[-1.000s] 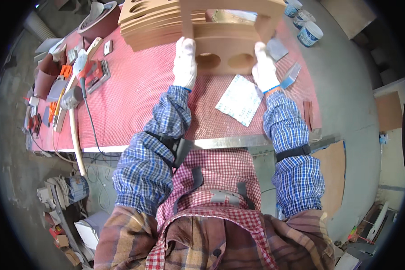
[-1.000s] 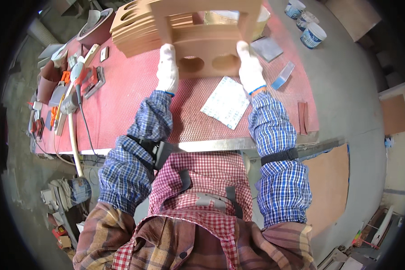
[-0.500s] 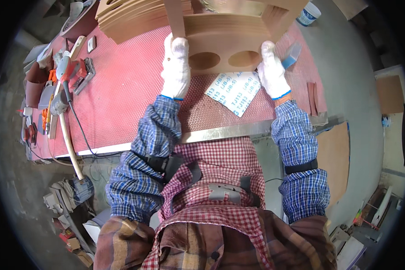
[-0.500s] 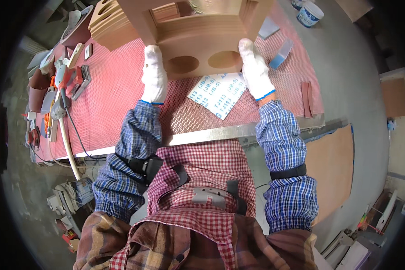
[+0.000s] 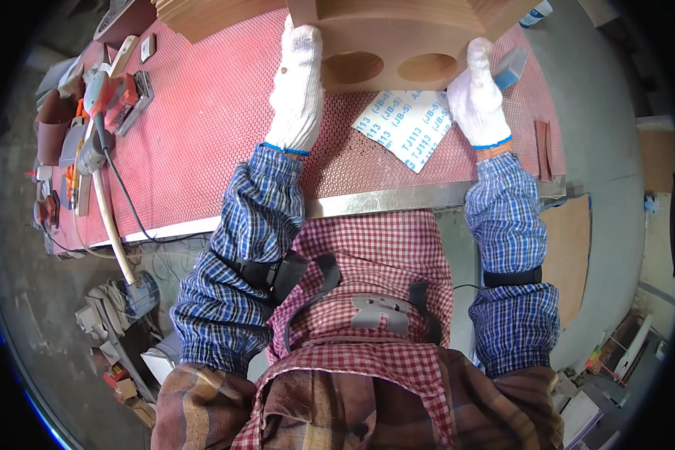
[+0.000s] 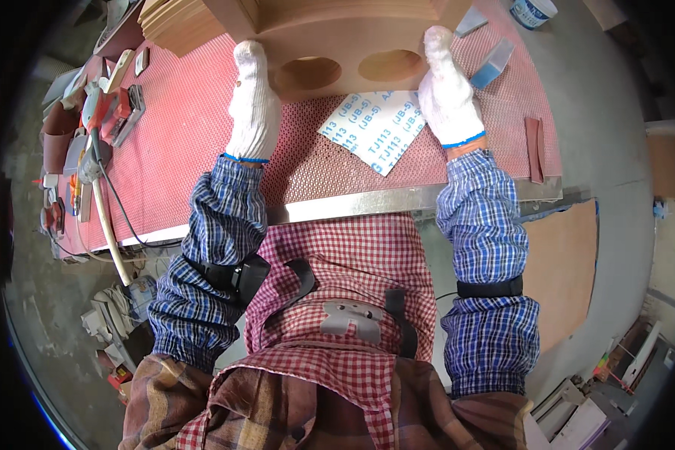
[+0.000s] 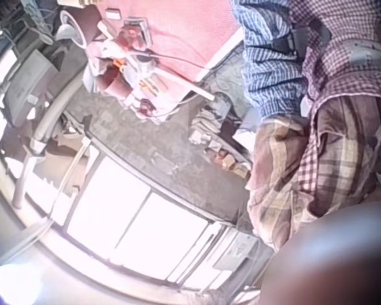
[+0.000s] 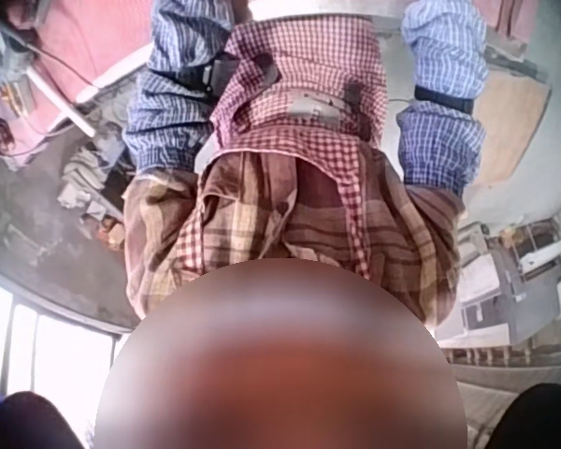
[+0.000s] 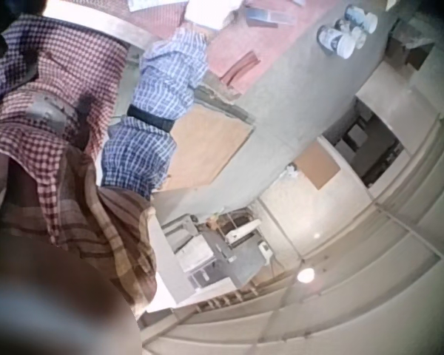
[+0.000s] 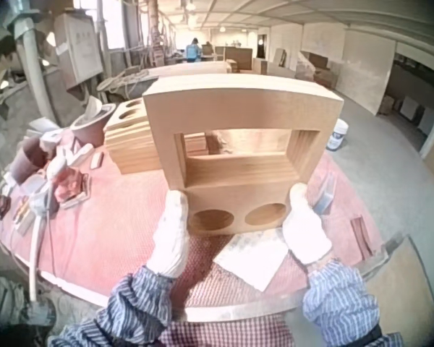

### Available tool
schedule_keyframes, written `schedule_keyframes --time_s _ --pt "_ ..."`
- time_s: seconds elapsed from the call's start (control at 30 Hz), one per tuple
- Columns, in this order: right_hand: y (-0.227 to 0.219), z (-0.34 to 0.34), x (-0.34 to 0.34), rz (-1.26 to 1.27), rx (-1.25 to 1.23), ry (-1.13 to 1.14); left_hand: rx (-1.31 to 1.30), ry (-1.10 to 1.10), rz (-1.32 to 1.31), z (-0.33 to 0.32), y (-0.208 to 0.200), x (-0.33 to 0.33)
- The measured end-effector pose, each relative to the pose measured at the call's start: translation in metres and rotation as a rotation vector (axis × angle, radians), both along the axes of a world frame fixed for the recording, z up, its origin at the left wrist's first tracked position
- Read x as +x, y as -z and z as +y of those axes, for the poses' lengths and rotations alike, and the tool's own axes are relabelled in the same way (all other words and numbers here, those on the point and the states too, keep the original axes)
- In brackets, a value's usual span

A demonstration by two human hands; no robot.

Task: Sanding the interior and exterior edges of a wooden box housing using sandpaper.

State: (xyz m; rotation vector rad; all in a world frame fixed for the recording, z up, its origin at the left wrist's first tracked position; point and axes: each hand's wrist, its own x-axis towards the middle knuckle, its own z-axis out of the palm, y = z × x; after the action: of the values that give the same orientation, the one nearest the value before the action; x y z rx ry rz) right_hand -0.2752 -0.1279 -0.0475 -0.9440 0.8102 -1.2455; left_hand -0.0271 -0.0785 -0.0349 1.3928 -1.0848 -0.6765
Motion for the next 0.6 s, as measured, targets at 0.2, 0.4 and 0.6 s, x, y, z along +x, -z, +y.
schedule_keyframes --time_s 0.2,0.4,0.6 --pt "0.025 -0.012 -0.018 0.271 -0.155 0.044 0.017 0.028 0.024 0.005 0.002 -0.003" --pt "0.009 -0.001 -0.006 0.263 0.000 0.130 0.053 -0.106 -0.641 0.002 0.009 0.009" --pt "0.015 -0.004 -0.008 0.465 0.035 0.238 0.169 0.049 -0.086 0.007 -0.011 0.004"
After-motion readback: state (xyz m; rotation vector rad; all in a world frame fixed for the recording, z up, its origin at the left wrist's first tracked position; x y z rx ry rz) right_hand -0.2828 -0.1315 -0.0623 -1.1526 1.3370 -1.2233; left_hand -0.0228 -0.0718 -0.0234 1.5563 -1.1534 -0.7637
